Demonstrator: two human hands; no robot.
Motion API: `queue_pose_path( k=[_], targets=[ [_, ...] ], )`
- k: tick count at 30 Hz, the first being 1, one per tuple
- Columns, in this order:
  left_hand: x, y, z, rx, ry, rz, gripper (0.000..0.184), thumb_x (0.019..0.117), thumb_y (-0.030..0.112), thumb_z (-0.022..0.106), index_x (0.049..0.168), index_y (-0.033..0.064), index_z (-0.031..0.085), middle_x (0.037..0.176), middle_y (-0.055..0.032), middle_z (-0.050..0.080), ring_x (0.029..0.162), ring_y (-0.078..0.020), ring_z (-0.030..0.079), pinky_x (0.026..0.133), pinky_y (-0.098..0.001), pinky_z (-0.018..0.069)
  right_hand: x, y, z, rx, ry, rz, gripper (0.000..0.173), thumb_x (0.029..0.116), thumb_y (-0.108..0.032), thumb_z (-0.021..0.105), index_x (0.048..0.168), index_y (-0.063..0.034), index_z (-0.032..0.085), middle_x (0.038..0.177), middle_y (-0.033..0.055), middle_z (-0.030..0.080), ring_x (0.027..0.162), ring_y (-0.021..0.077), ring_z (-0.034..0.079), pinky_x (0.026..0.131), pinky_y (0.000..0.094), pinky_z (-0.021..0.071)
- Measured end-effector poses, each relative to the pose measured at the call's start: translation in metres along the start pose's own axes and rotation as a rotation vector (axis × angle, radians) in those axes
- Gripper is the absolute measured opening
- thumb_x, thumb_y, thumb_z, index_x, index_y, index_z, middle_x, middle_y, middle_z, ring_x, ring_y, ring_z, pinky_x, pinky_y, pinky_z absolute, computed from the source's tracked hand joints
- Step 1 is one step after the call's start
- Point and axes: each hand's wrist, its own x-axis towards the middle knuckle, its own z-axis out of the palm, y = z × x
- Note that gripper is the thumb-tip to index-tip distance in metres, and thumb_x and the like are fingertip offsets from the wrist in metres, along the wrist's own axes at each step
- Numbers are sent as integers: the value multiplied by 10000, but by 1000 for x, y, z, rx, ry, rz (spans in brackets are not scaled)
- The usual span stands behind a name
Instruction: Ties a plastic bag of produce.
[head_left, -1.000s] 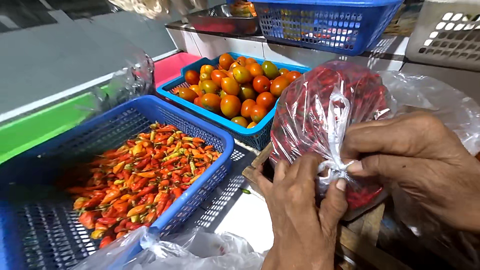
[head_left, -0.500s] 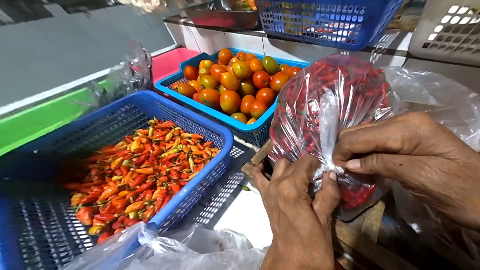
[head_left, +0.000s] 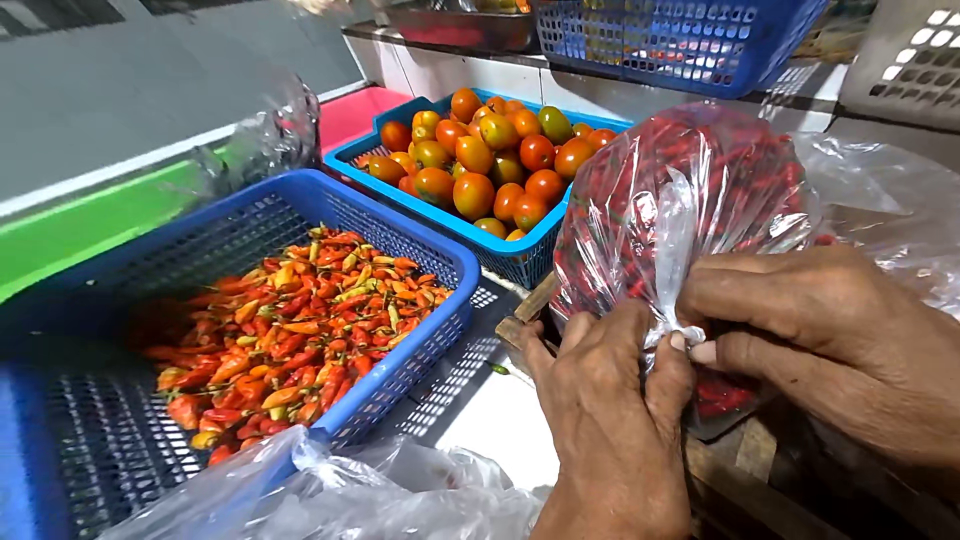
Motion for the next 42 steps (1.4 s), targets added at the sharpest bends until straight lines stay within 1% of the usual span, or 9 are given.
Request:
queue_pose_path(
  k=[6,10,12,17,22,29,33,36,42],
  targets=[
    [0,0,2,28,7,22,269,998,376,495,830,213,628,669,121,517,709,-51,528,892,-485,366,-3,0,7,-38,93,3,185,927,-179,505,780,-198,618,710,-123,495,617,-16,487,493,185,348],
    [-1,1,6,177,168,159,349,1002,376,489,1187,108,615,962,-37,587,887,-205,580,842,-548,384,-4,4,8,174,170,31,199,921,-120,531,757,-168,633,716,-114,548,655,-37,527,538,130,402],
    [0,4,7,163,214,237,348,1009,357,507,1252,122,590,1082,-88,572,1032,-257,568,916,-584,353,-4,4,8,269,196,31,198,909,-74,535,759,-139,647,732,-88,574,672,-20,555,558,126,441],
    [3,1,5,-7,144,259,262,1013,338,526,1141,135,630,1027,-13,603,1005,-181,571,885,-502,369,-4,-2,9,192,240,2,185,914,-67,523,789,-100,655,749,-60,570,678,-7,544,566,134,430],
    [6,-4,-3,-91,78,278,200,996,288,567,1098,133,642,989,40,619,1030,-119,570,996,-538,325,-4,-4,9,72,270,-67,189,926,-66,518,814,-63,670,750,-25,559,695,26,533,571,163,410],
    [12,-12,-6,-226,11,242,142,1012,270,551,1048,172,647,933,102,620,974,-59,555,1001,-505,318,-2,-3,10,211,264,-6,178,906,-58,551,766,-87,658,717,-55,548,649,-2,524,543,130,413],
    [11,-10,-1,-118,55,271,154,991,275,554,1025,167,658,917,81,617,991,-98,540,985,-498,290,-1,-2,7,197,213,13,169,893,-73,554,773,-112,667,730,-67,567,654,-1,540,541,141,422],
    [12,-8,0,26,71,315,172,975,264,552,1027,159,678,910,57,640,992,-133,575,1029,-580,264,-2,-1,7,179,196,21,171,893,-83,549,782,-128,672,733,-79,561,652,-8,535,533,139,419],
    [13,-3,7,89,150,316,131,935,230,575,919,147,675,793,45,611,856,-128,593,1025,-617,261,-3,-1,11,84,212,4,189,914,-107,518,782,-139,649,717,-88,523,629,-19,508,510,138,393]
  ],
)
